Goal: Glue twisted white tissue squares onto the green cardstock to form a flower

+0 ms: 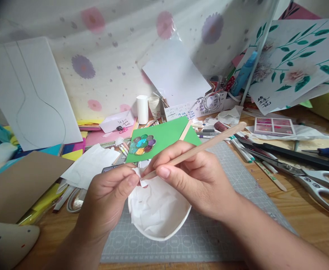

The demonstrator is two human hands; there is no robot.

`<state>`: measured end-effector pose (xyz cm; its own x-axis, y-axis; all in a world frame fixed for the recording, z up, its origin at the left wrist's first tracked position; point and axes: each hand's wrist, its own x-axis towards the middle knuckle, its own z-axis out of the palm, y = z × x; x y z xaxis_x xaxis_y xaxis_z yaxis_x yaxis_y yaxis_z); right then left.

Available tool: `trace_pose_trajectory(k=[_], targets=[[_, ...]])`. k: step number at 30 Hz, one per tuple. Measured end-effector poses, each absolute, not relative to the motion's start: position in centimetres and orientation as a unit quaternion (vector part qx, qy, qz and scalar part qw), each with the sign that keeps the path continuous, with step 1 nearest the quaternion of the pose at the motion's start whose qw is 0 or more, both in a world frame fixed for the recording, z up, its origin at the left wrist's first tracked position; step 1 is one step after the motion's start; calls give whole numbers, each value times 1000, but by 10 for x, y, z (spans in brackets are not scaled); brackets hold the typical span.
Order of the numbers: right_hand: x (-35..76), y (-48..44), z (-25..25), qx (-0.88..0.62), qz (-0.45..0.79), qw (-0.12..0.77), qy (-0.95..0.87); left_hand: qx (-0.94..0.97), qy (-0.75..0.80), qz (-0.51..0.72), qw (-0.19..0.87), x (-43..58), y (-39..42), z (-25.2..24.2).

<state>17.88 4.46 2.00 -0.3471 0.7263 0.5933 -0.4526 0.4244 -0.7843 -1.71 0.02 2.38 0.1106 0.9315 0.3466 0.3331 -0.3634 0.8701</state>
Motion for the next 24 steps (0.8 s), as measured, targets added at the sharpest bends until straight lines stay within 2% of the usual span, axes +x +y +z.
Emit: trace_pose_trajectory(k=[14, 19, 24], targets=[[181, 41, 24, -112, 512, 555, -647, 689, 480, 477, 260, -13, 1, 28], [181, 40, 23, -119, 436, 552, -701, 702, 489, 472, 212, -12, 1, 29], [180, 41, 21, -110, 377, 548, -739, 695, 505, 467, 210, -11, 1, 29]])
